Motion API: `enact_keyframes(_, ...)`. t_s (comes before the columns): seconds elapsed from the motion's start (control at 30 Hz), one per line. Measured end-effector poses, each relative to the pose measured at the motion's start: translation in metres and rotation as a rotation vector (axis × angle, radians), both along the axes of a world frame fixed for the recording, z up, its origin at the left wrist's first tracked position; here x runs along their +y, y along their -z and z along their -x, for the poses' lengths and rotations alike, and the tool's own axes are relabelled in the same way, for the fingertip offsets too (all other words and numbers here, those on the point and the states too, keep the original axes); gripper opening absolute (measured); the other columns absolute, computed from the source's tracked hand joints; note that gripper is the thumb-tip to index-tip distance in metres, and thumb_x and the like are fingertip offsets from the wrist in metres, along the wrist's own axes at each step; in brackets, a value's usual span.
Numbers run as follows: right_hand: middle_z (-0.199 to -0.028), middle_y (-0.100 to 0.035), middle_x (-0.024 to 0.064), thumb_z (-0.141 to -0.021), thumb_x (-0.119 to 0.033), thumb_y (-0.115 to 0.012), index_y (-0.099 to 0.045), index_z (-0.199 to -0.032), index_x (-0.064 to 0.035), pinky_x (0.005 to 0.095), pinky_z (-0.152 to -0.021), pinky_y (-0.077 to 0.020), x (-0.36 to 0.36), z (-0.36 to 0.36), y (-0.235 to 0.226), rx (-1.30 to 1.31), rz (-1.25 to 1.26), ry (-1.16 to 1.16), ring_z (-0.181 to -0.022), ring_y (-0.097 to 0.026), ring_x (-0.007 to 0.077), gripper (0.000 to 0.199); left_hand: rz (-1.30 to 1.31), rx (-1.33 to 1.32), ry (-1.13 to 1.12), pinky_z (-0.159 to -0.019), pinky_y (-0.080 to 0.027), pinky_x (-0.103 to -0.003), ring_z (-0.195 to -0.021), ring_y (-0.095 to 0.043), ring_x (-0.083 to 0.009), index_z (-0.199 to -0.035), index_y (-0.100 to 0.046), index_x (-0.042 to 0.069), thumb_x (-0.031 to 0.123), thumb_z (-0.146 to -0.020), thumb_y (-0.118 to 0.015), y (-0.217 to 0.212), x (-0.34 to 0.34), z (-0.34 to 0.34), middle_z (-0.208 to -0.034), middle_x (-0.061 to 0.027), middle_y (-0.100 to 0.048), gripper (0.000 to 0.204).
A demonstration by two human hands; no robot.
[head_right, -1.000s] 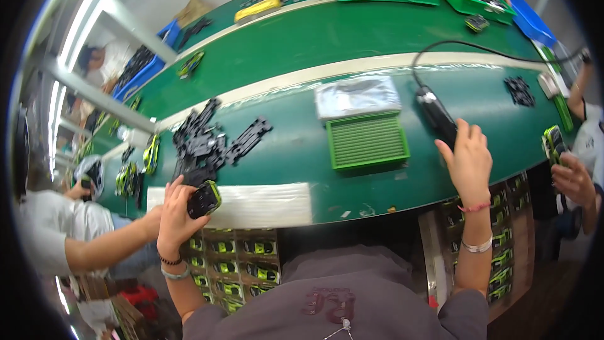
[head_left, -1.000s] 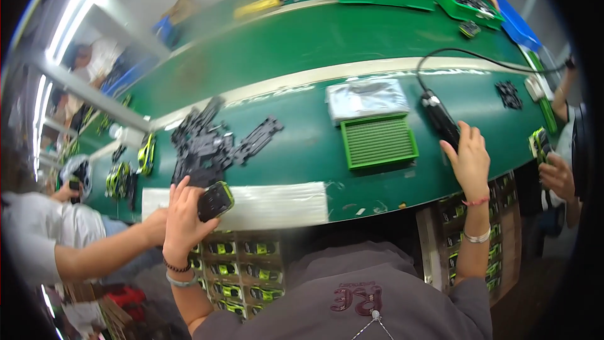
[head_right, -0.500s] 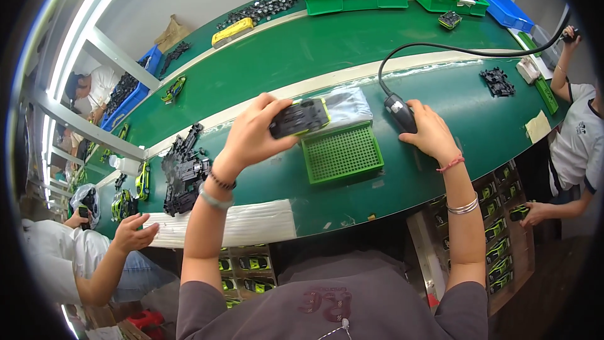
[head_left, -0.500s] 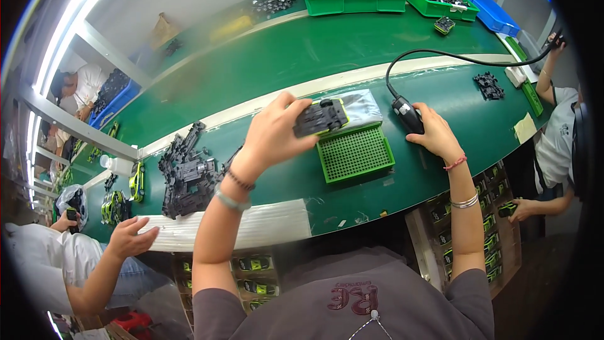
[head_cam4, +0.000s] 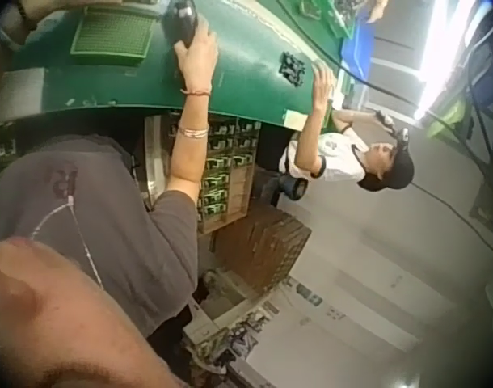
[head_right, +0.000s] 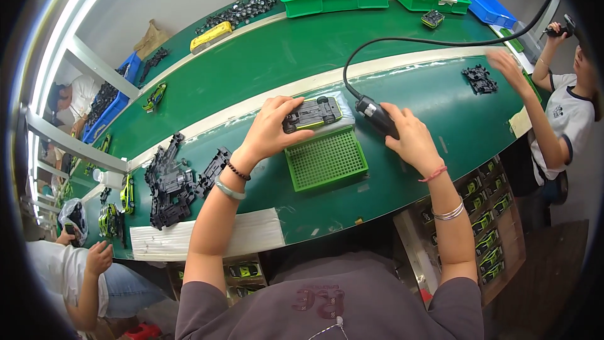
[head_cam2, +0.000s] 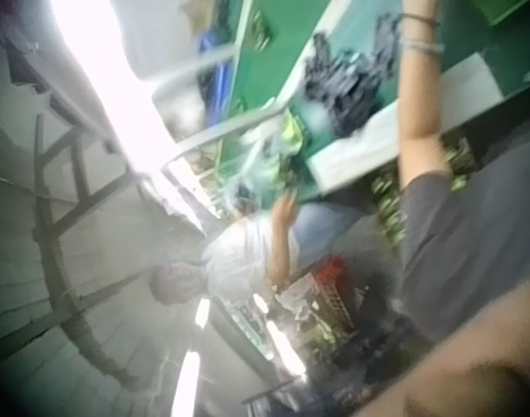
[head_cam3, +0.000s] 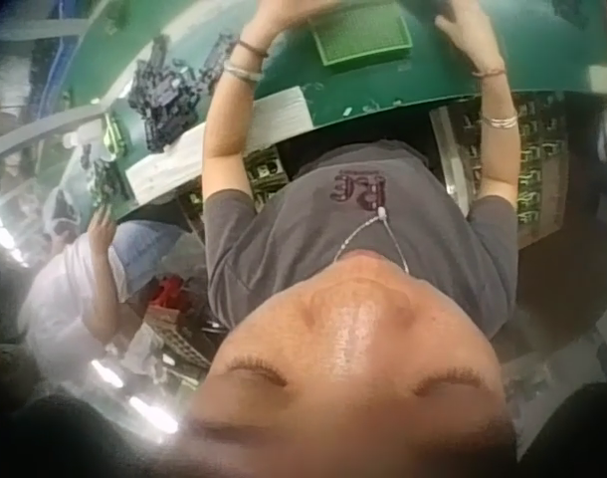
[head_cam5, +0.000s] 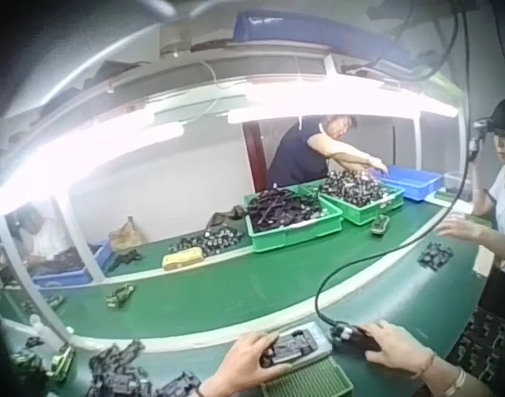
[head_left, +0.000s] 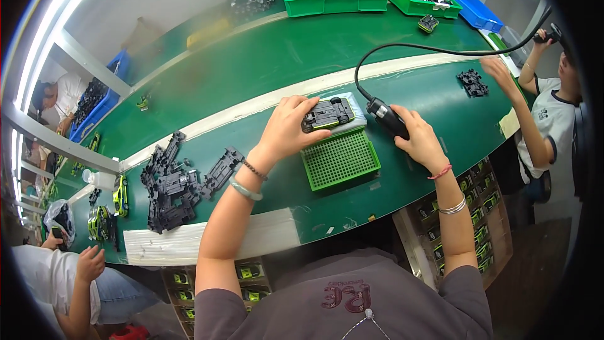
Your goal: The person assembles toy cars on a conveyor line by fastening screws into the chassis using an electric screwdriver and placing the completed toy cars into a packaging box.
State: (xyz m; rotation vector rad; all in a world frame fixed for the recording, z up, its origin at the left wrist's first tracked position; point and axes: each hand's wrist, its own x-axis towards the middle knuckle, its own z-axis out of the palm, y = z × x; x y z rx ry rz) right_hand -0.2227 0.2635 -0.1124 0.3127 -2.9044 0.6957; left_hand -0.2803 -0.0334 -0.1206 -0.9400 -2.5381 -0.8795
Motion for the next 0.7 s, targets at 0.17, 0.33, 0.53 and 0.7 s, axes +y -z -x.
enact_keyframes(0.17,-0.094,-0.048,0.0052,-0.071,0.003,-0.058,-0.033,-0.131,-0.0093,0.0232,-0.069,-0.0428,-0.01,0.001,-0.035,0.118,0.645,-0.083,-0.081,-0.047,0.0114,0.066,-0.024,0.059,-0.007,-0.09,-0.041,-0.04,-0.104,-0.049,-0.0321,-0.114,-0.052,-0.001,0.029,-0.066,-0.076,0.005,-0.013,-0.001,-0.107,-0.016,-0.054,0.061)
enact_keyframes(0.33,-0.103,-0.051,0.0084,-0.074,0.0,-0.061,-0.025,-0.134,-0.0081,0.025,-0.069,-0.0452,-0.016,0.002,-0.042,0.328,0.978,-0.178,-0.081,-0.052,0.0113,0.071,-0.07,0.058,0.028,-0.092,-0.039,-0.04,-0.105,-0.049,-0.0325,-0.111,-0.052,-0.001,0.026,-0.068,-0.075,0.011,-0.011,0.003,-0.106,-0.0154,-0.055,0.057)
enact_keyframes(0.53,-0.101,-0.056,0.0125,-0.075,-0.002,-0.061,-0.034,-0.126,-0.005,0.0318,-0.075,-0.0496,-0.028,0.006,-0.02,0.416,1.125,-0.326,-0.083,-0.059,0.0174,0.058,-0.094,0.023,0.053,-0.095,-0.038,-0.038,-0.111,-0.048,-0.0324,-0.117,-0.05,0.001,0.025,-0.071,-0.074,0.014,-0.013,0.003,-0.115,-0.0174,-0.053,0.058)
enact_keyframes(0.7,-0.091,-0.06,0.0121,-0.082,-0.024,-0.066,-0.042,-0.116,-0.001,0.0325,-0.076,-0.0493,-0.041,0.002,-0.003,0.263,1.263,-0.291,-0.077,-0.061,0.0192,0.047,-0.188,-0.048,0.088,-0.096,-0.037,-0.04,-0.11,-0.048,-0.0317,-0.119,-0.049,0.002,0.028,-0.072,-0.072,0.016,-0.012,0.004,-0.114,-0.0147,-0.054,0.058)
